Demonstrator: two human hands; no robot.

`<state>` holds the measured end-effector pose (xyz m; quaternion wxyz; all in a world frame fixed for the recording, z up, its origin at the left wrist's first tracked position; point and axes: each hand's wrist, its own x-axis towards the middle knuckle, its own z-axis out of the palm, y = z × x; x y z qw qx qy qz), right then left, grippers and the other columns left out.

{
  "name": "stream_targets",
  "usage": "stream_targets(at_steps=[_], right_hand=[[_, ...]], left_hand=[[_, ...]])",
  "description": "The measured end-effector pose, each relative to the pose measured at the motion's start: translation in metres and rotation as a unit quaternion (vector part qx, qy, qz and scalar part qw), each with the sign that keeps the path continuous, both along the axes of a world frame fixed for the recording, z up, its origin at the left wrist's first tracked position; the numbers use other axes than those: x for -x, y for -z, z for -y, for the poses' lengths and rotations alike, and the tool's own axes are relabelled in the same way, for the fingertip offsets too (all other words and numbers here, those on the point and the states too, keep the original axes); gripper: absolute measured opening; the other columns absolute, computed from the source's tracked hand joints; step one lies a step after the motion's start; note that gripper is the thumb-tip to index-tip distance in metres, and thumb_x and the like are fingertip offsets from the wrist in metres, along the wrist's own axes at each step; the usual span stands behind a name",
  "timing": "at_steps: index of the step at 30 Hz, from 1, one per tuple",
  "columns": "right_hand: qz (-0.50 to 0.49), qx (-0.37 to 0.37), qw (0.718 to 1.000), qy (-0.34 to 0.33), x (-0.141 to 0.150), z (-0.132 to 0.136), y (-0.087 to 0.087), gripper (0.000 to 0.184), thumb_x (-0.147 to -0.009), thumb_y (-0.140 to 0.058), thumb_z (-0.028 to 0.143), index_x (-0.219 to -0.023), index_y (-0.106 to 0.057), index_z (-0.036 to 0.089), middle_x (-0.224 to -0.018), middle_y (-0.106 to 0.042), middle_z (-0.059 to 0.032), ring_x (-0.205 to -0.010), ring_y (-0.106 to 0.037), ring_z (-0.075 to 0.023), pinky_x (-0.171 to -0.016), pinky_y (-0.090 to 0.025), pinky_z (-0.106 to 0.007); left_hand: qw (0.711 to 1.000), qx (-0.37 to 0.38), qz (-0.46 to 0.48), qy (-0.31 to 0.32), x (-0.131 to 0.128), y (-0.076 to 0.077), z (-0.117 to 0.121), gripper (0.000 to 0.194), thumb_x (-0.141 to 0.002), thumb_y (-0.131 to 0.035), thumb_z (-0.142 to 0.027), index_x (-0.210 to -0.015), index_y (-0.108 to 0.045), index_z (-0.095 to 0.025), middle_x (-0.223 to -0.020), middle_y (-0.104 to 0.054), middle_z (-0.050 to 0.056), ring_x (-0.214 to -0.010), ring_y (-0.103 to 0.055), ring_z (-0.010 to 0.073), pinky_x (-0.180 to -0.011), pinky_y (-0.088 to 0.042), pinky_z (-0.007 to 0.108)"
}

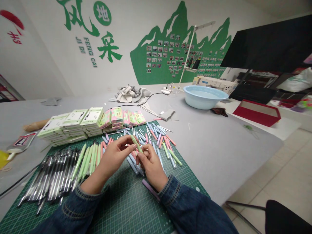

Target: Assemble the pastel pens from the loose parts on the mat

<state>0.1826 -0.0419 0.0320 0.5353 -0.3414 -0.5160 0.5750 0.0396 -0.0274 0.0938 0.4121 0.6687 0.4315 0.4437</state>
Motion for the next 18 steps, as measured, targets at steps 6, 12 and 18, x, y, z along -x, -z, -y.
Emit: stream_targets(at_steps=[6, 12, 18], right_hand=[[-0.001, 0.002, 1.000, 0.015, -0.0004, 0.0004, -0.0017, 0.020, -0.078, -0.065, 0.033, -0.081, -0.049, 0.021, -0.066, -0.054, 0.0055, -0.052, -0.044, -0.0092, -0.048, -0.033, -0.020], [0.009, 0.011, 1.000, -0.021, -0.0031, 0.0007, -0.0038, 0.013, -0.081, -0.061, 0.030, -0.081, -0.055, 0.019, -0.061, -0.054, 0.0046, -0.048, -0.039, -0.0085, -0.046, -0.028, -0.021], [-0.034, 0.011, 0.998, -0.060, -0.0034, 0.0009, -0.0044, 0.013, -0.085, -0.057, 0.030, -0.080, -0.055, 0.017, -0.058, -0.056, 0.0038, -0.045, -0.036, -0.0073, -0.045, -0.025, -0.022]], left_hand=[[1.000, 0.013, -0.004, -0.008, 0.0013, 0.0044, 0.0001, 0.015, -0.084, -0.058, -0.029, -0.093, -0.063, -0.018, -0.090, -0.065, 0.004, -0.085, -0.061, 0.0193, -0.079, -0.046, 0.030], [0.999, -0.002, -0.042, -0.024, -0.0013, 0.0021, 0.0027, 0.019, -0.084, -0.058, -0.030, -0.097, -0.065, -0.019, -0.089, -0.068, 0.004, -0.087, -0.062, 0.0210, -0.082, -0.047, 0.032], [1.000, -0.003, -0.019, -0.021, -0.0004, 0.0001, 0.0039, 0.018, -0.083, -0.059, -0.030, -0.094, -0.069, -0.020, -0.084, -0.069, 0.005, -0.086, -0.062, 0.0237, -0.075, -0.049, 0.033]])
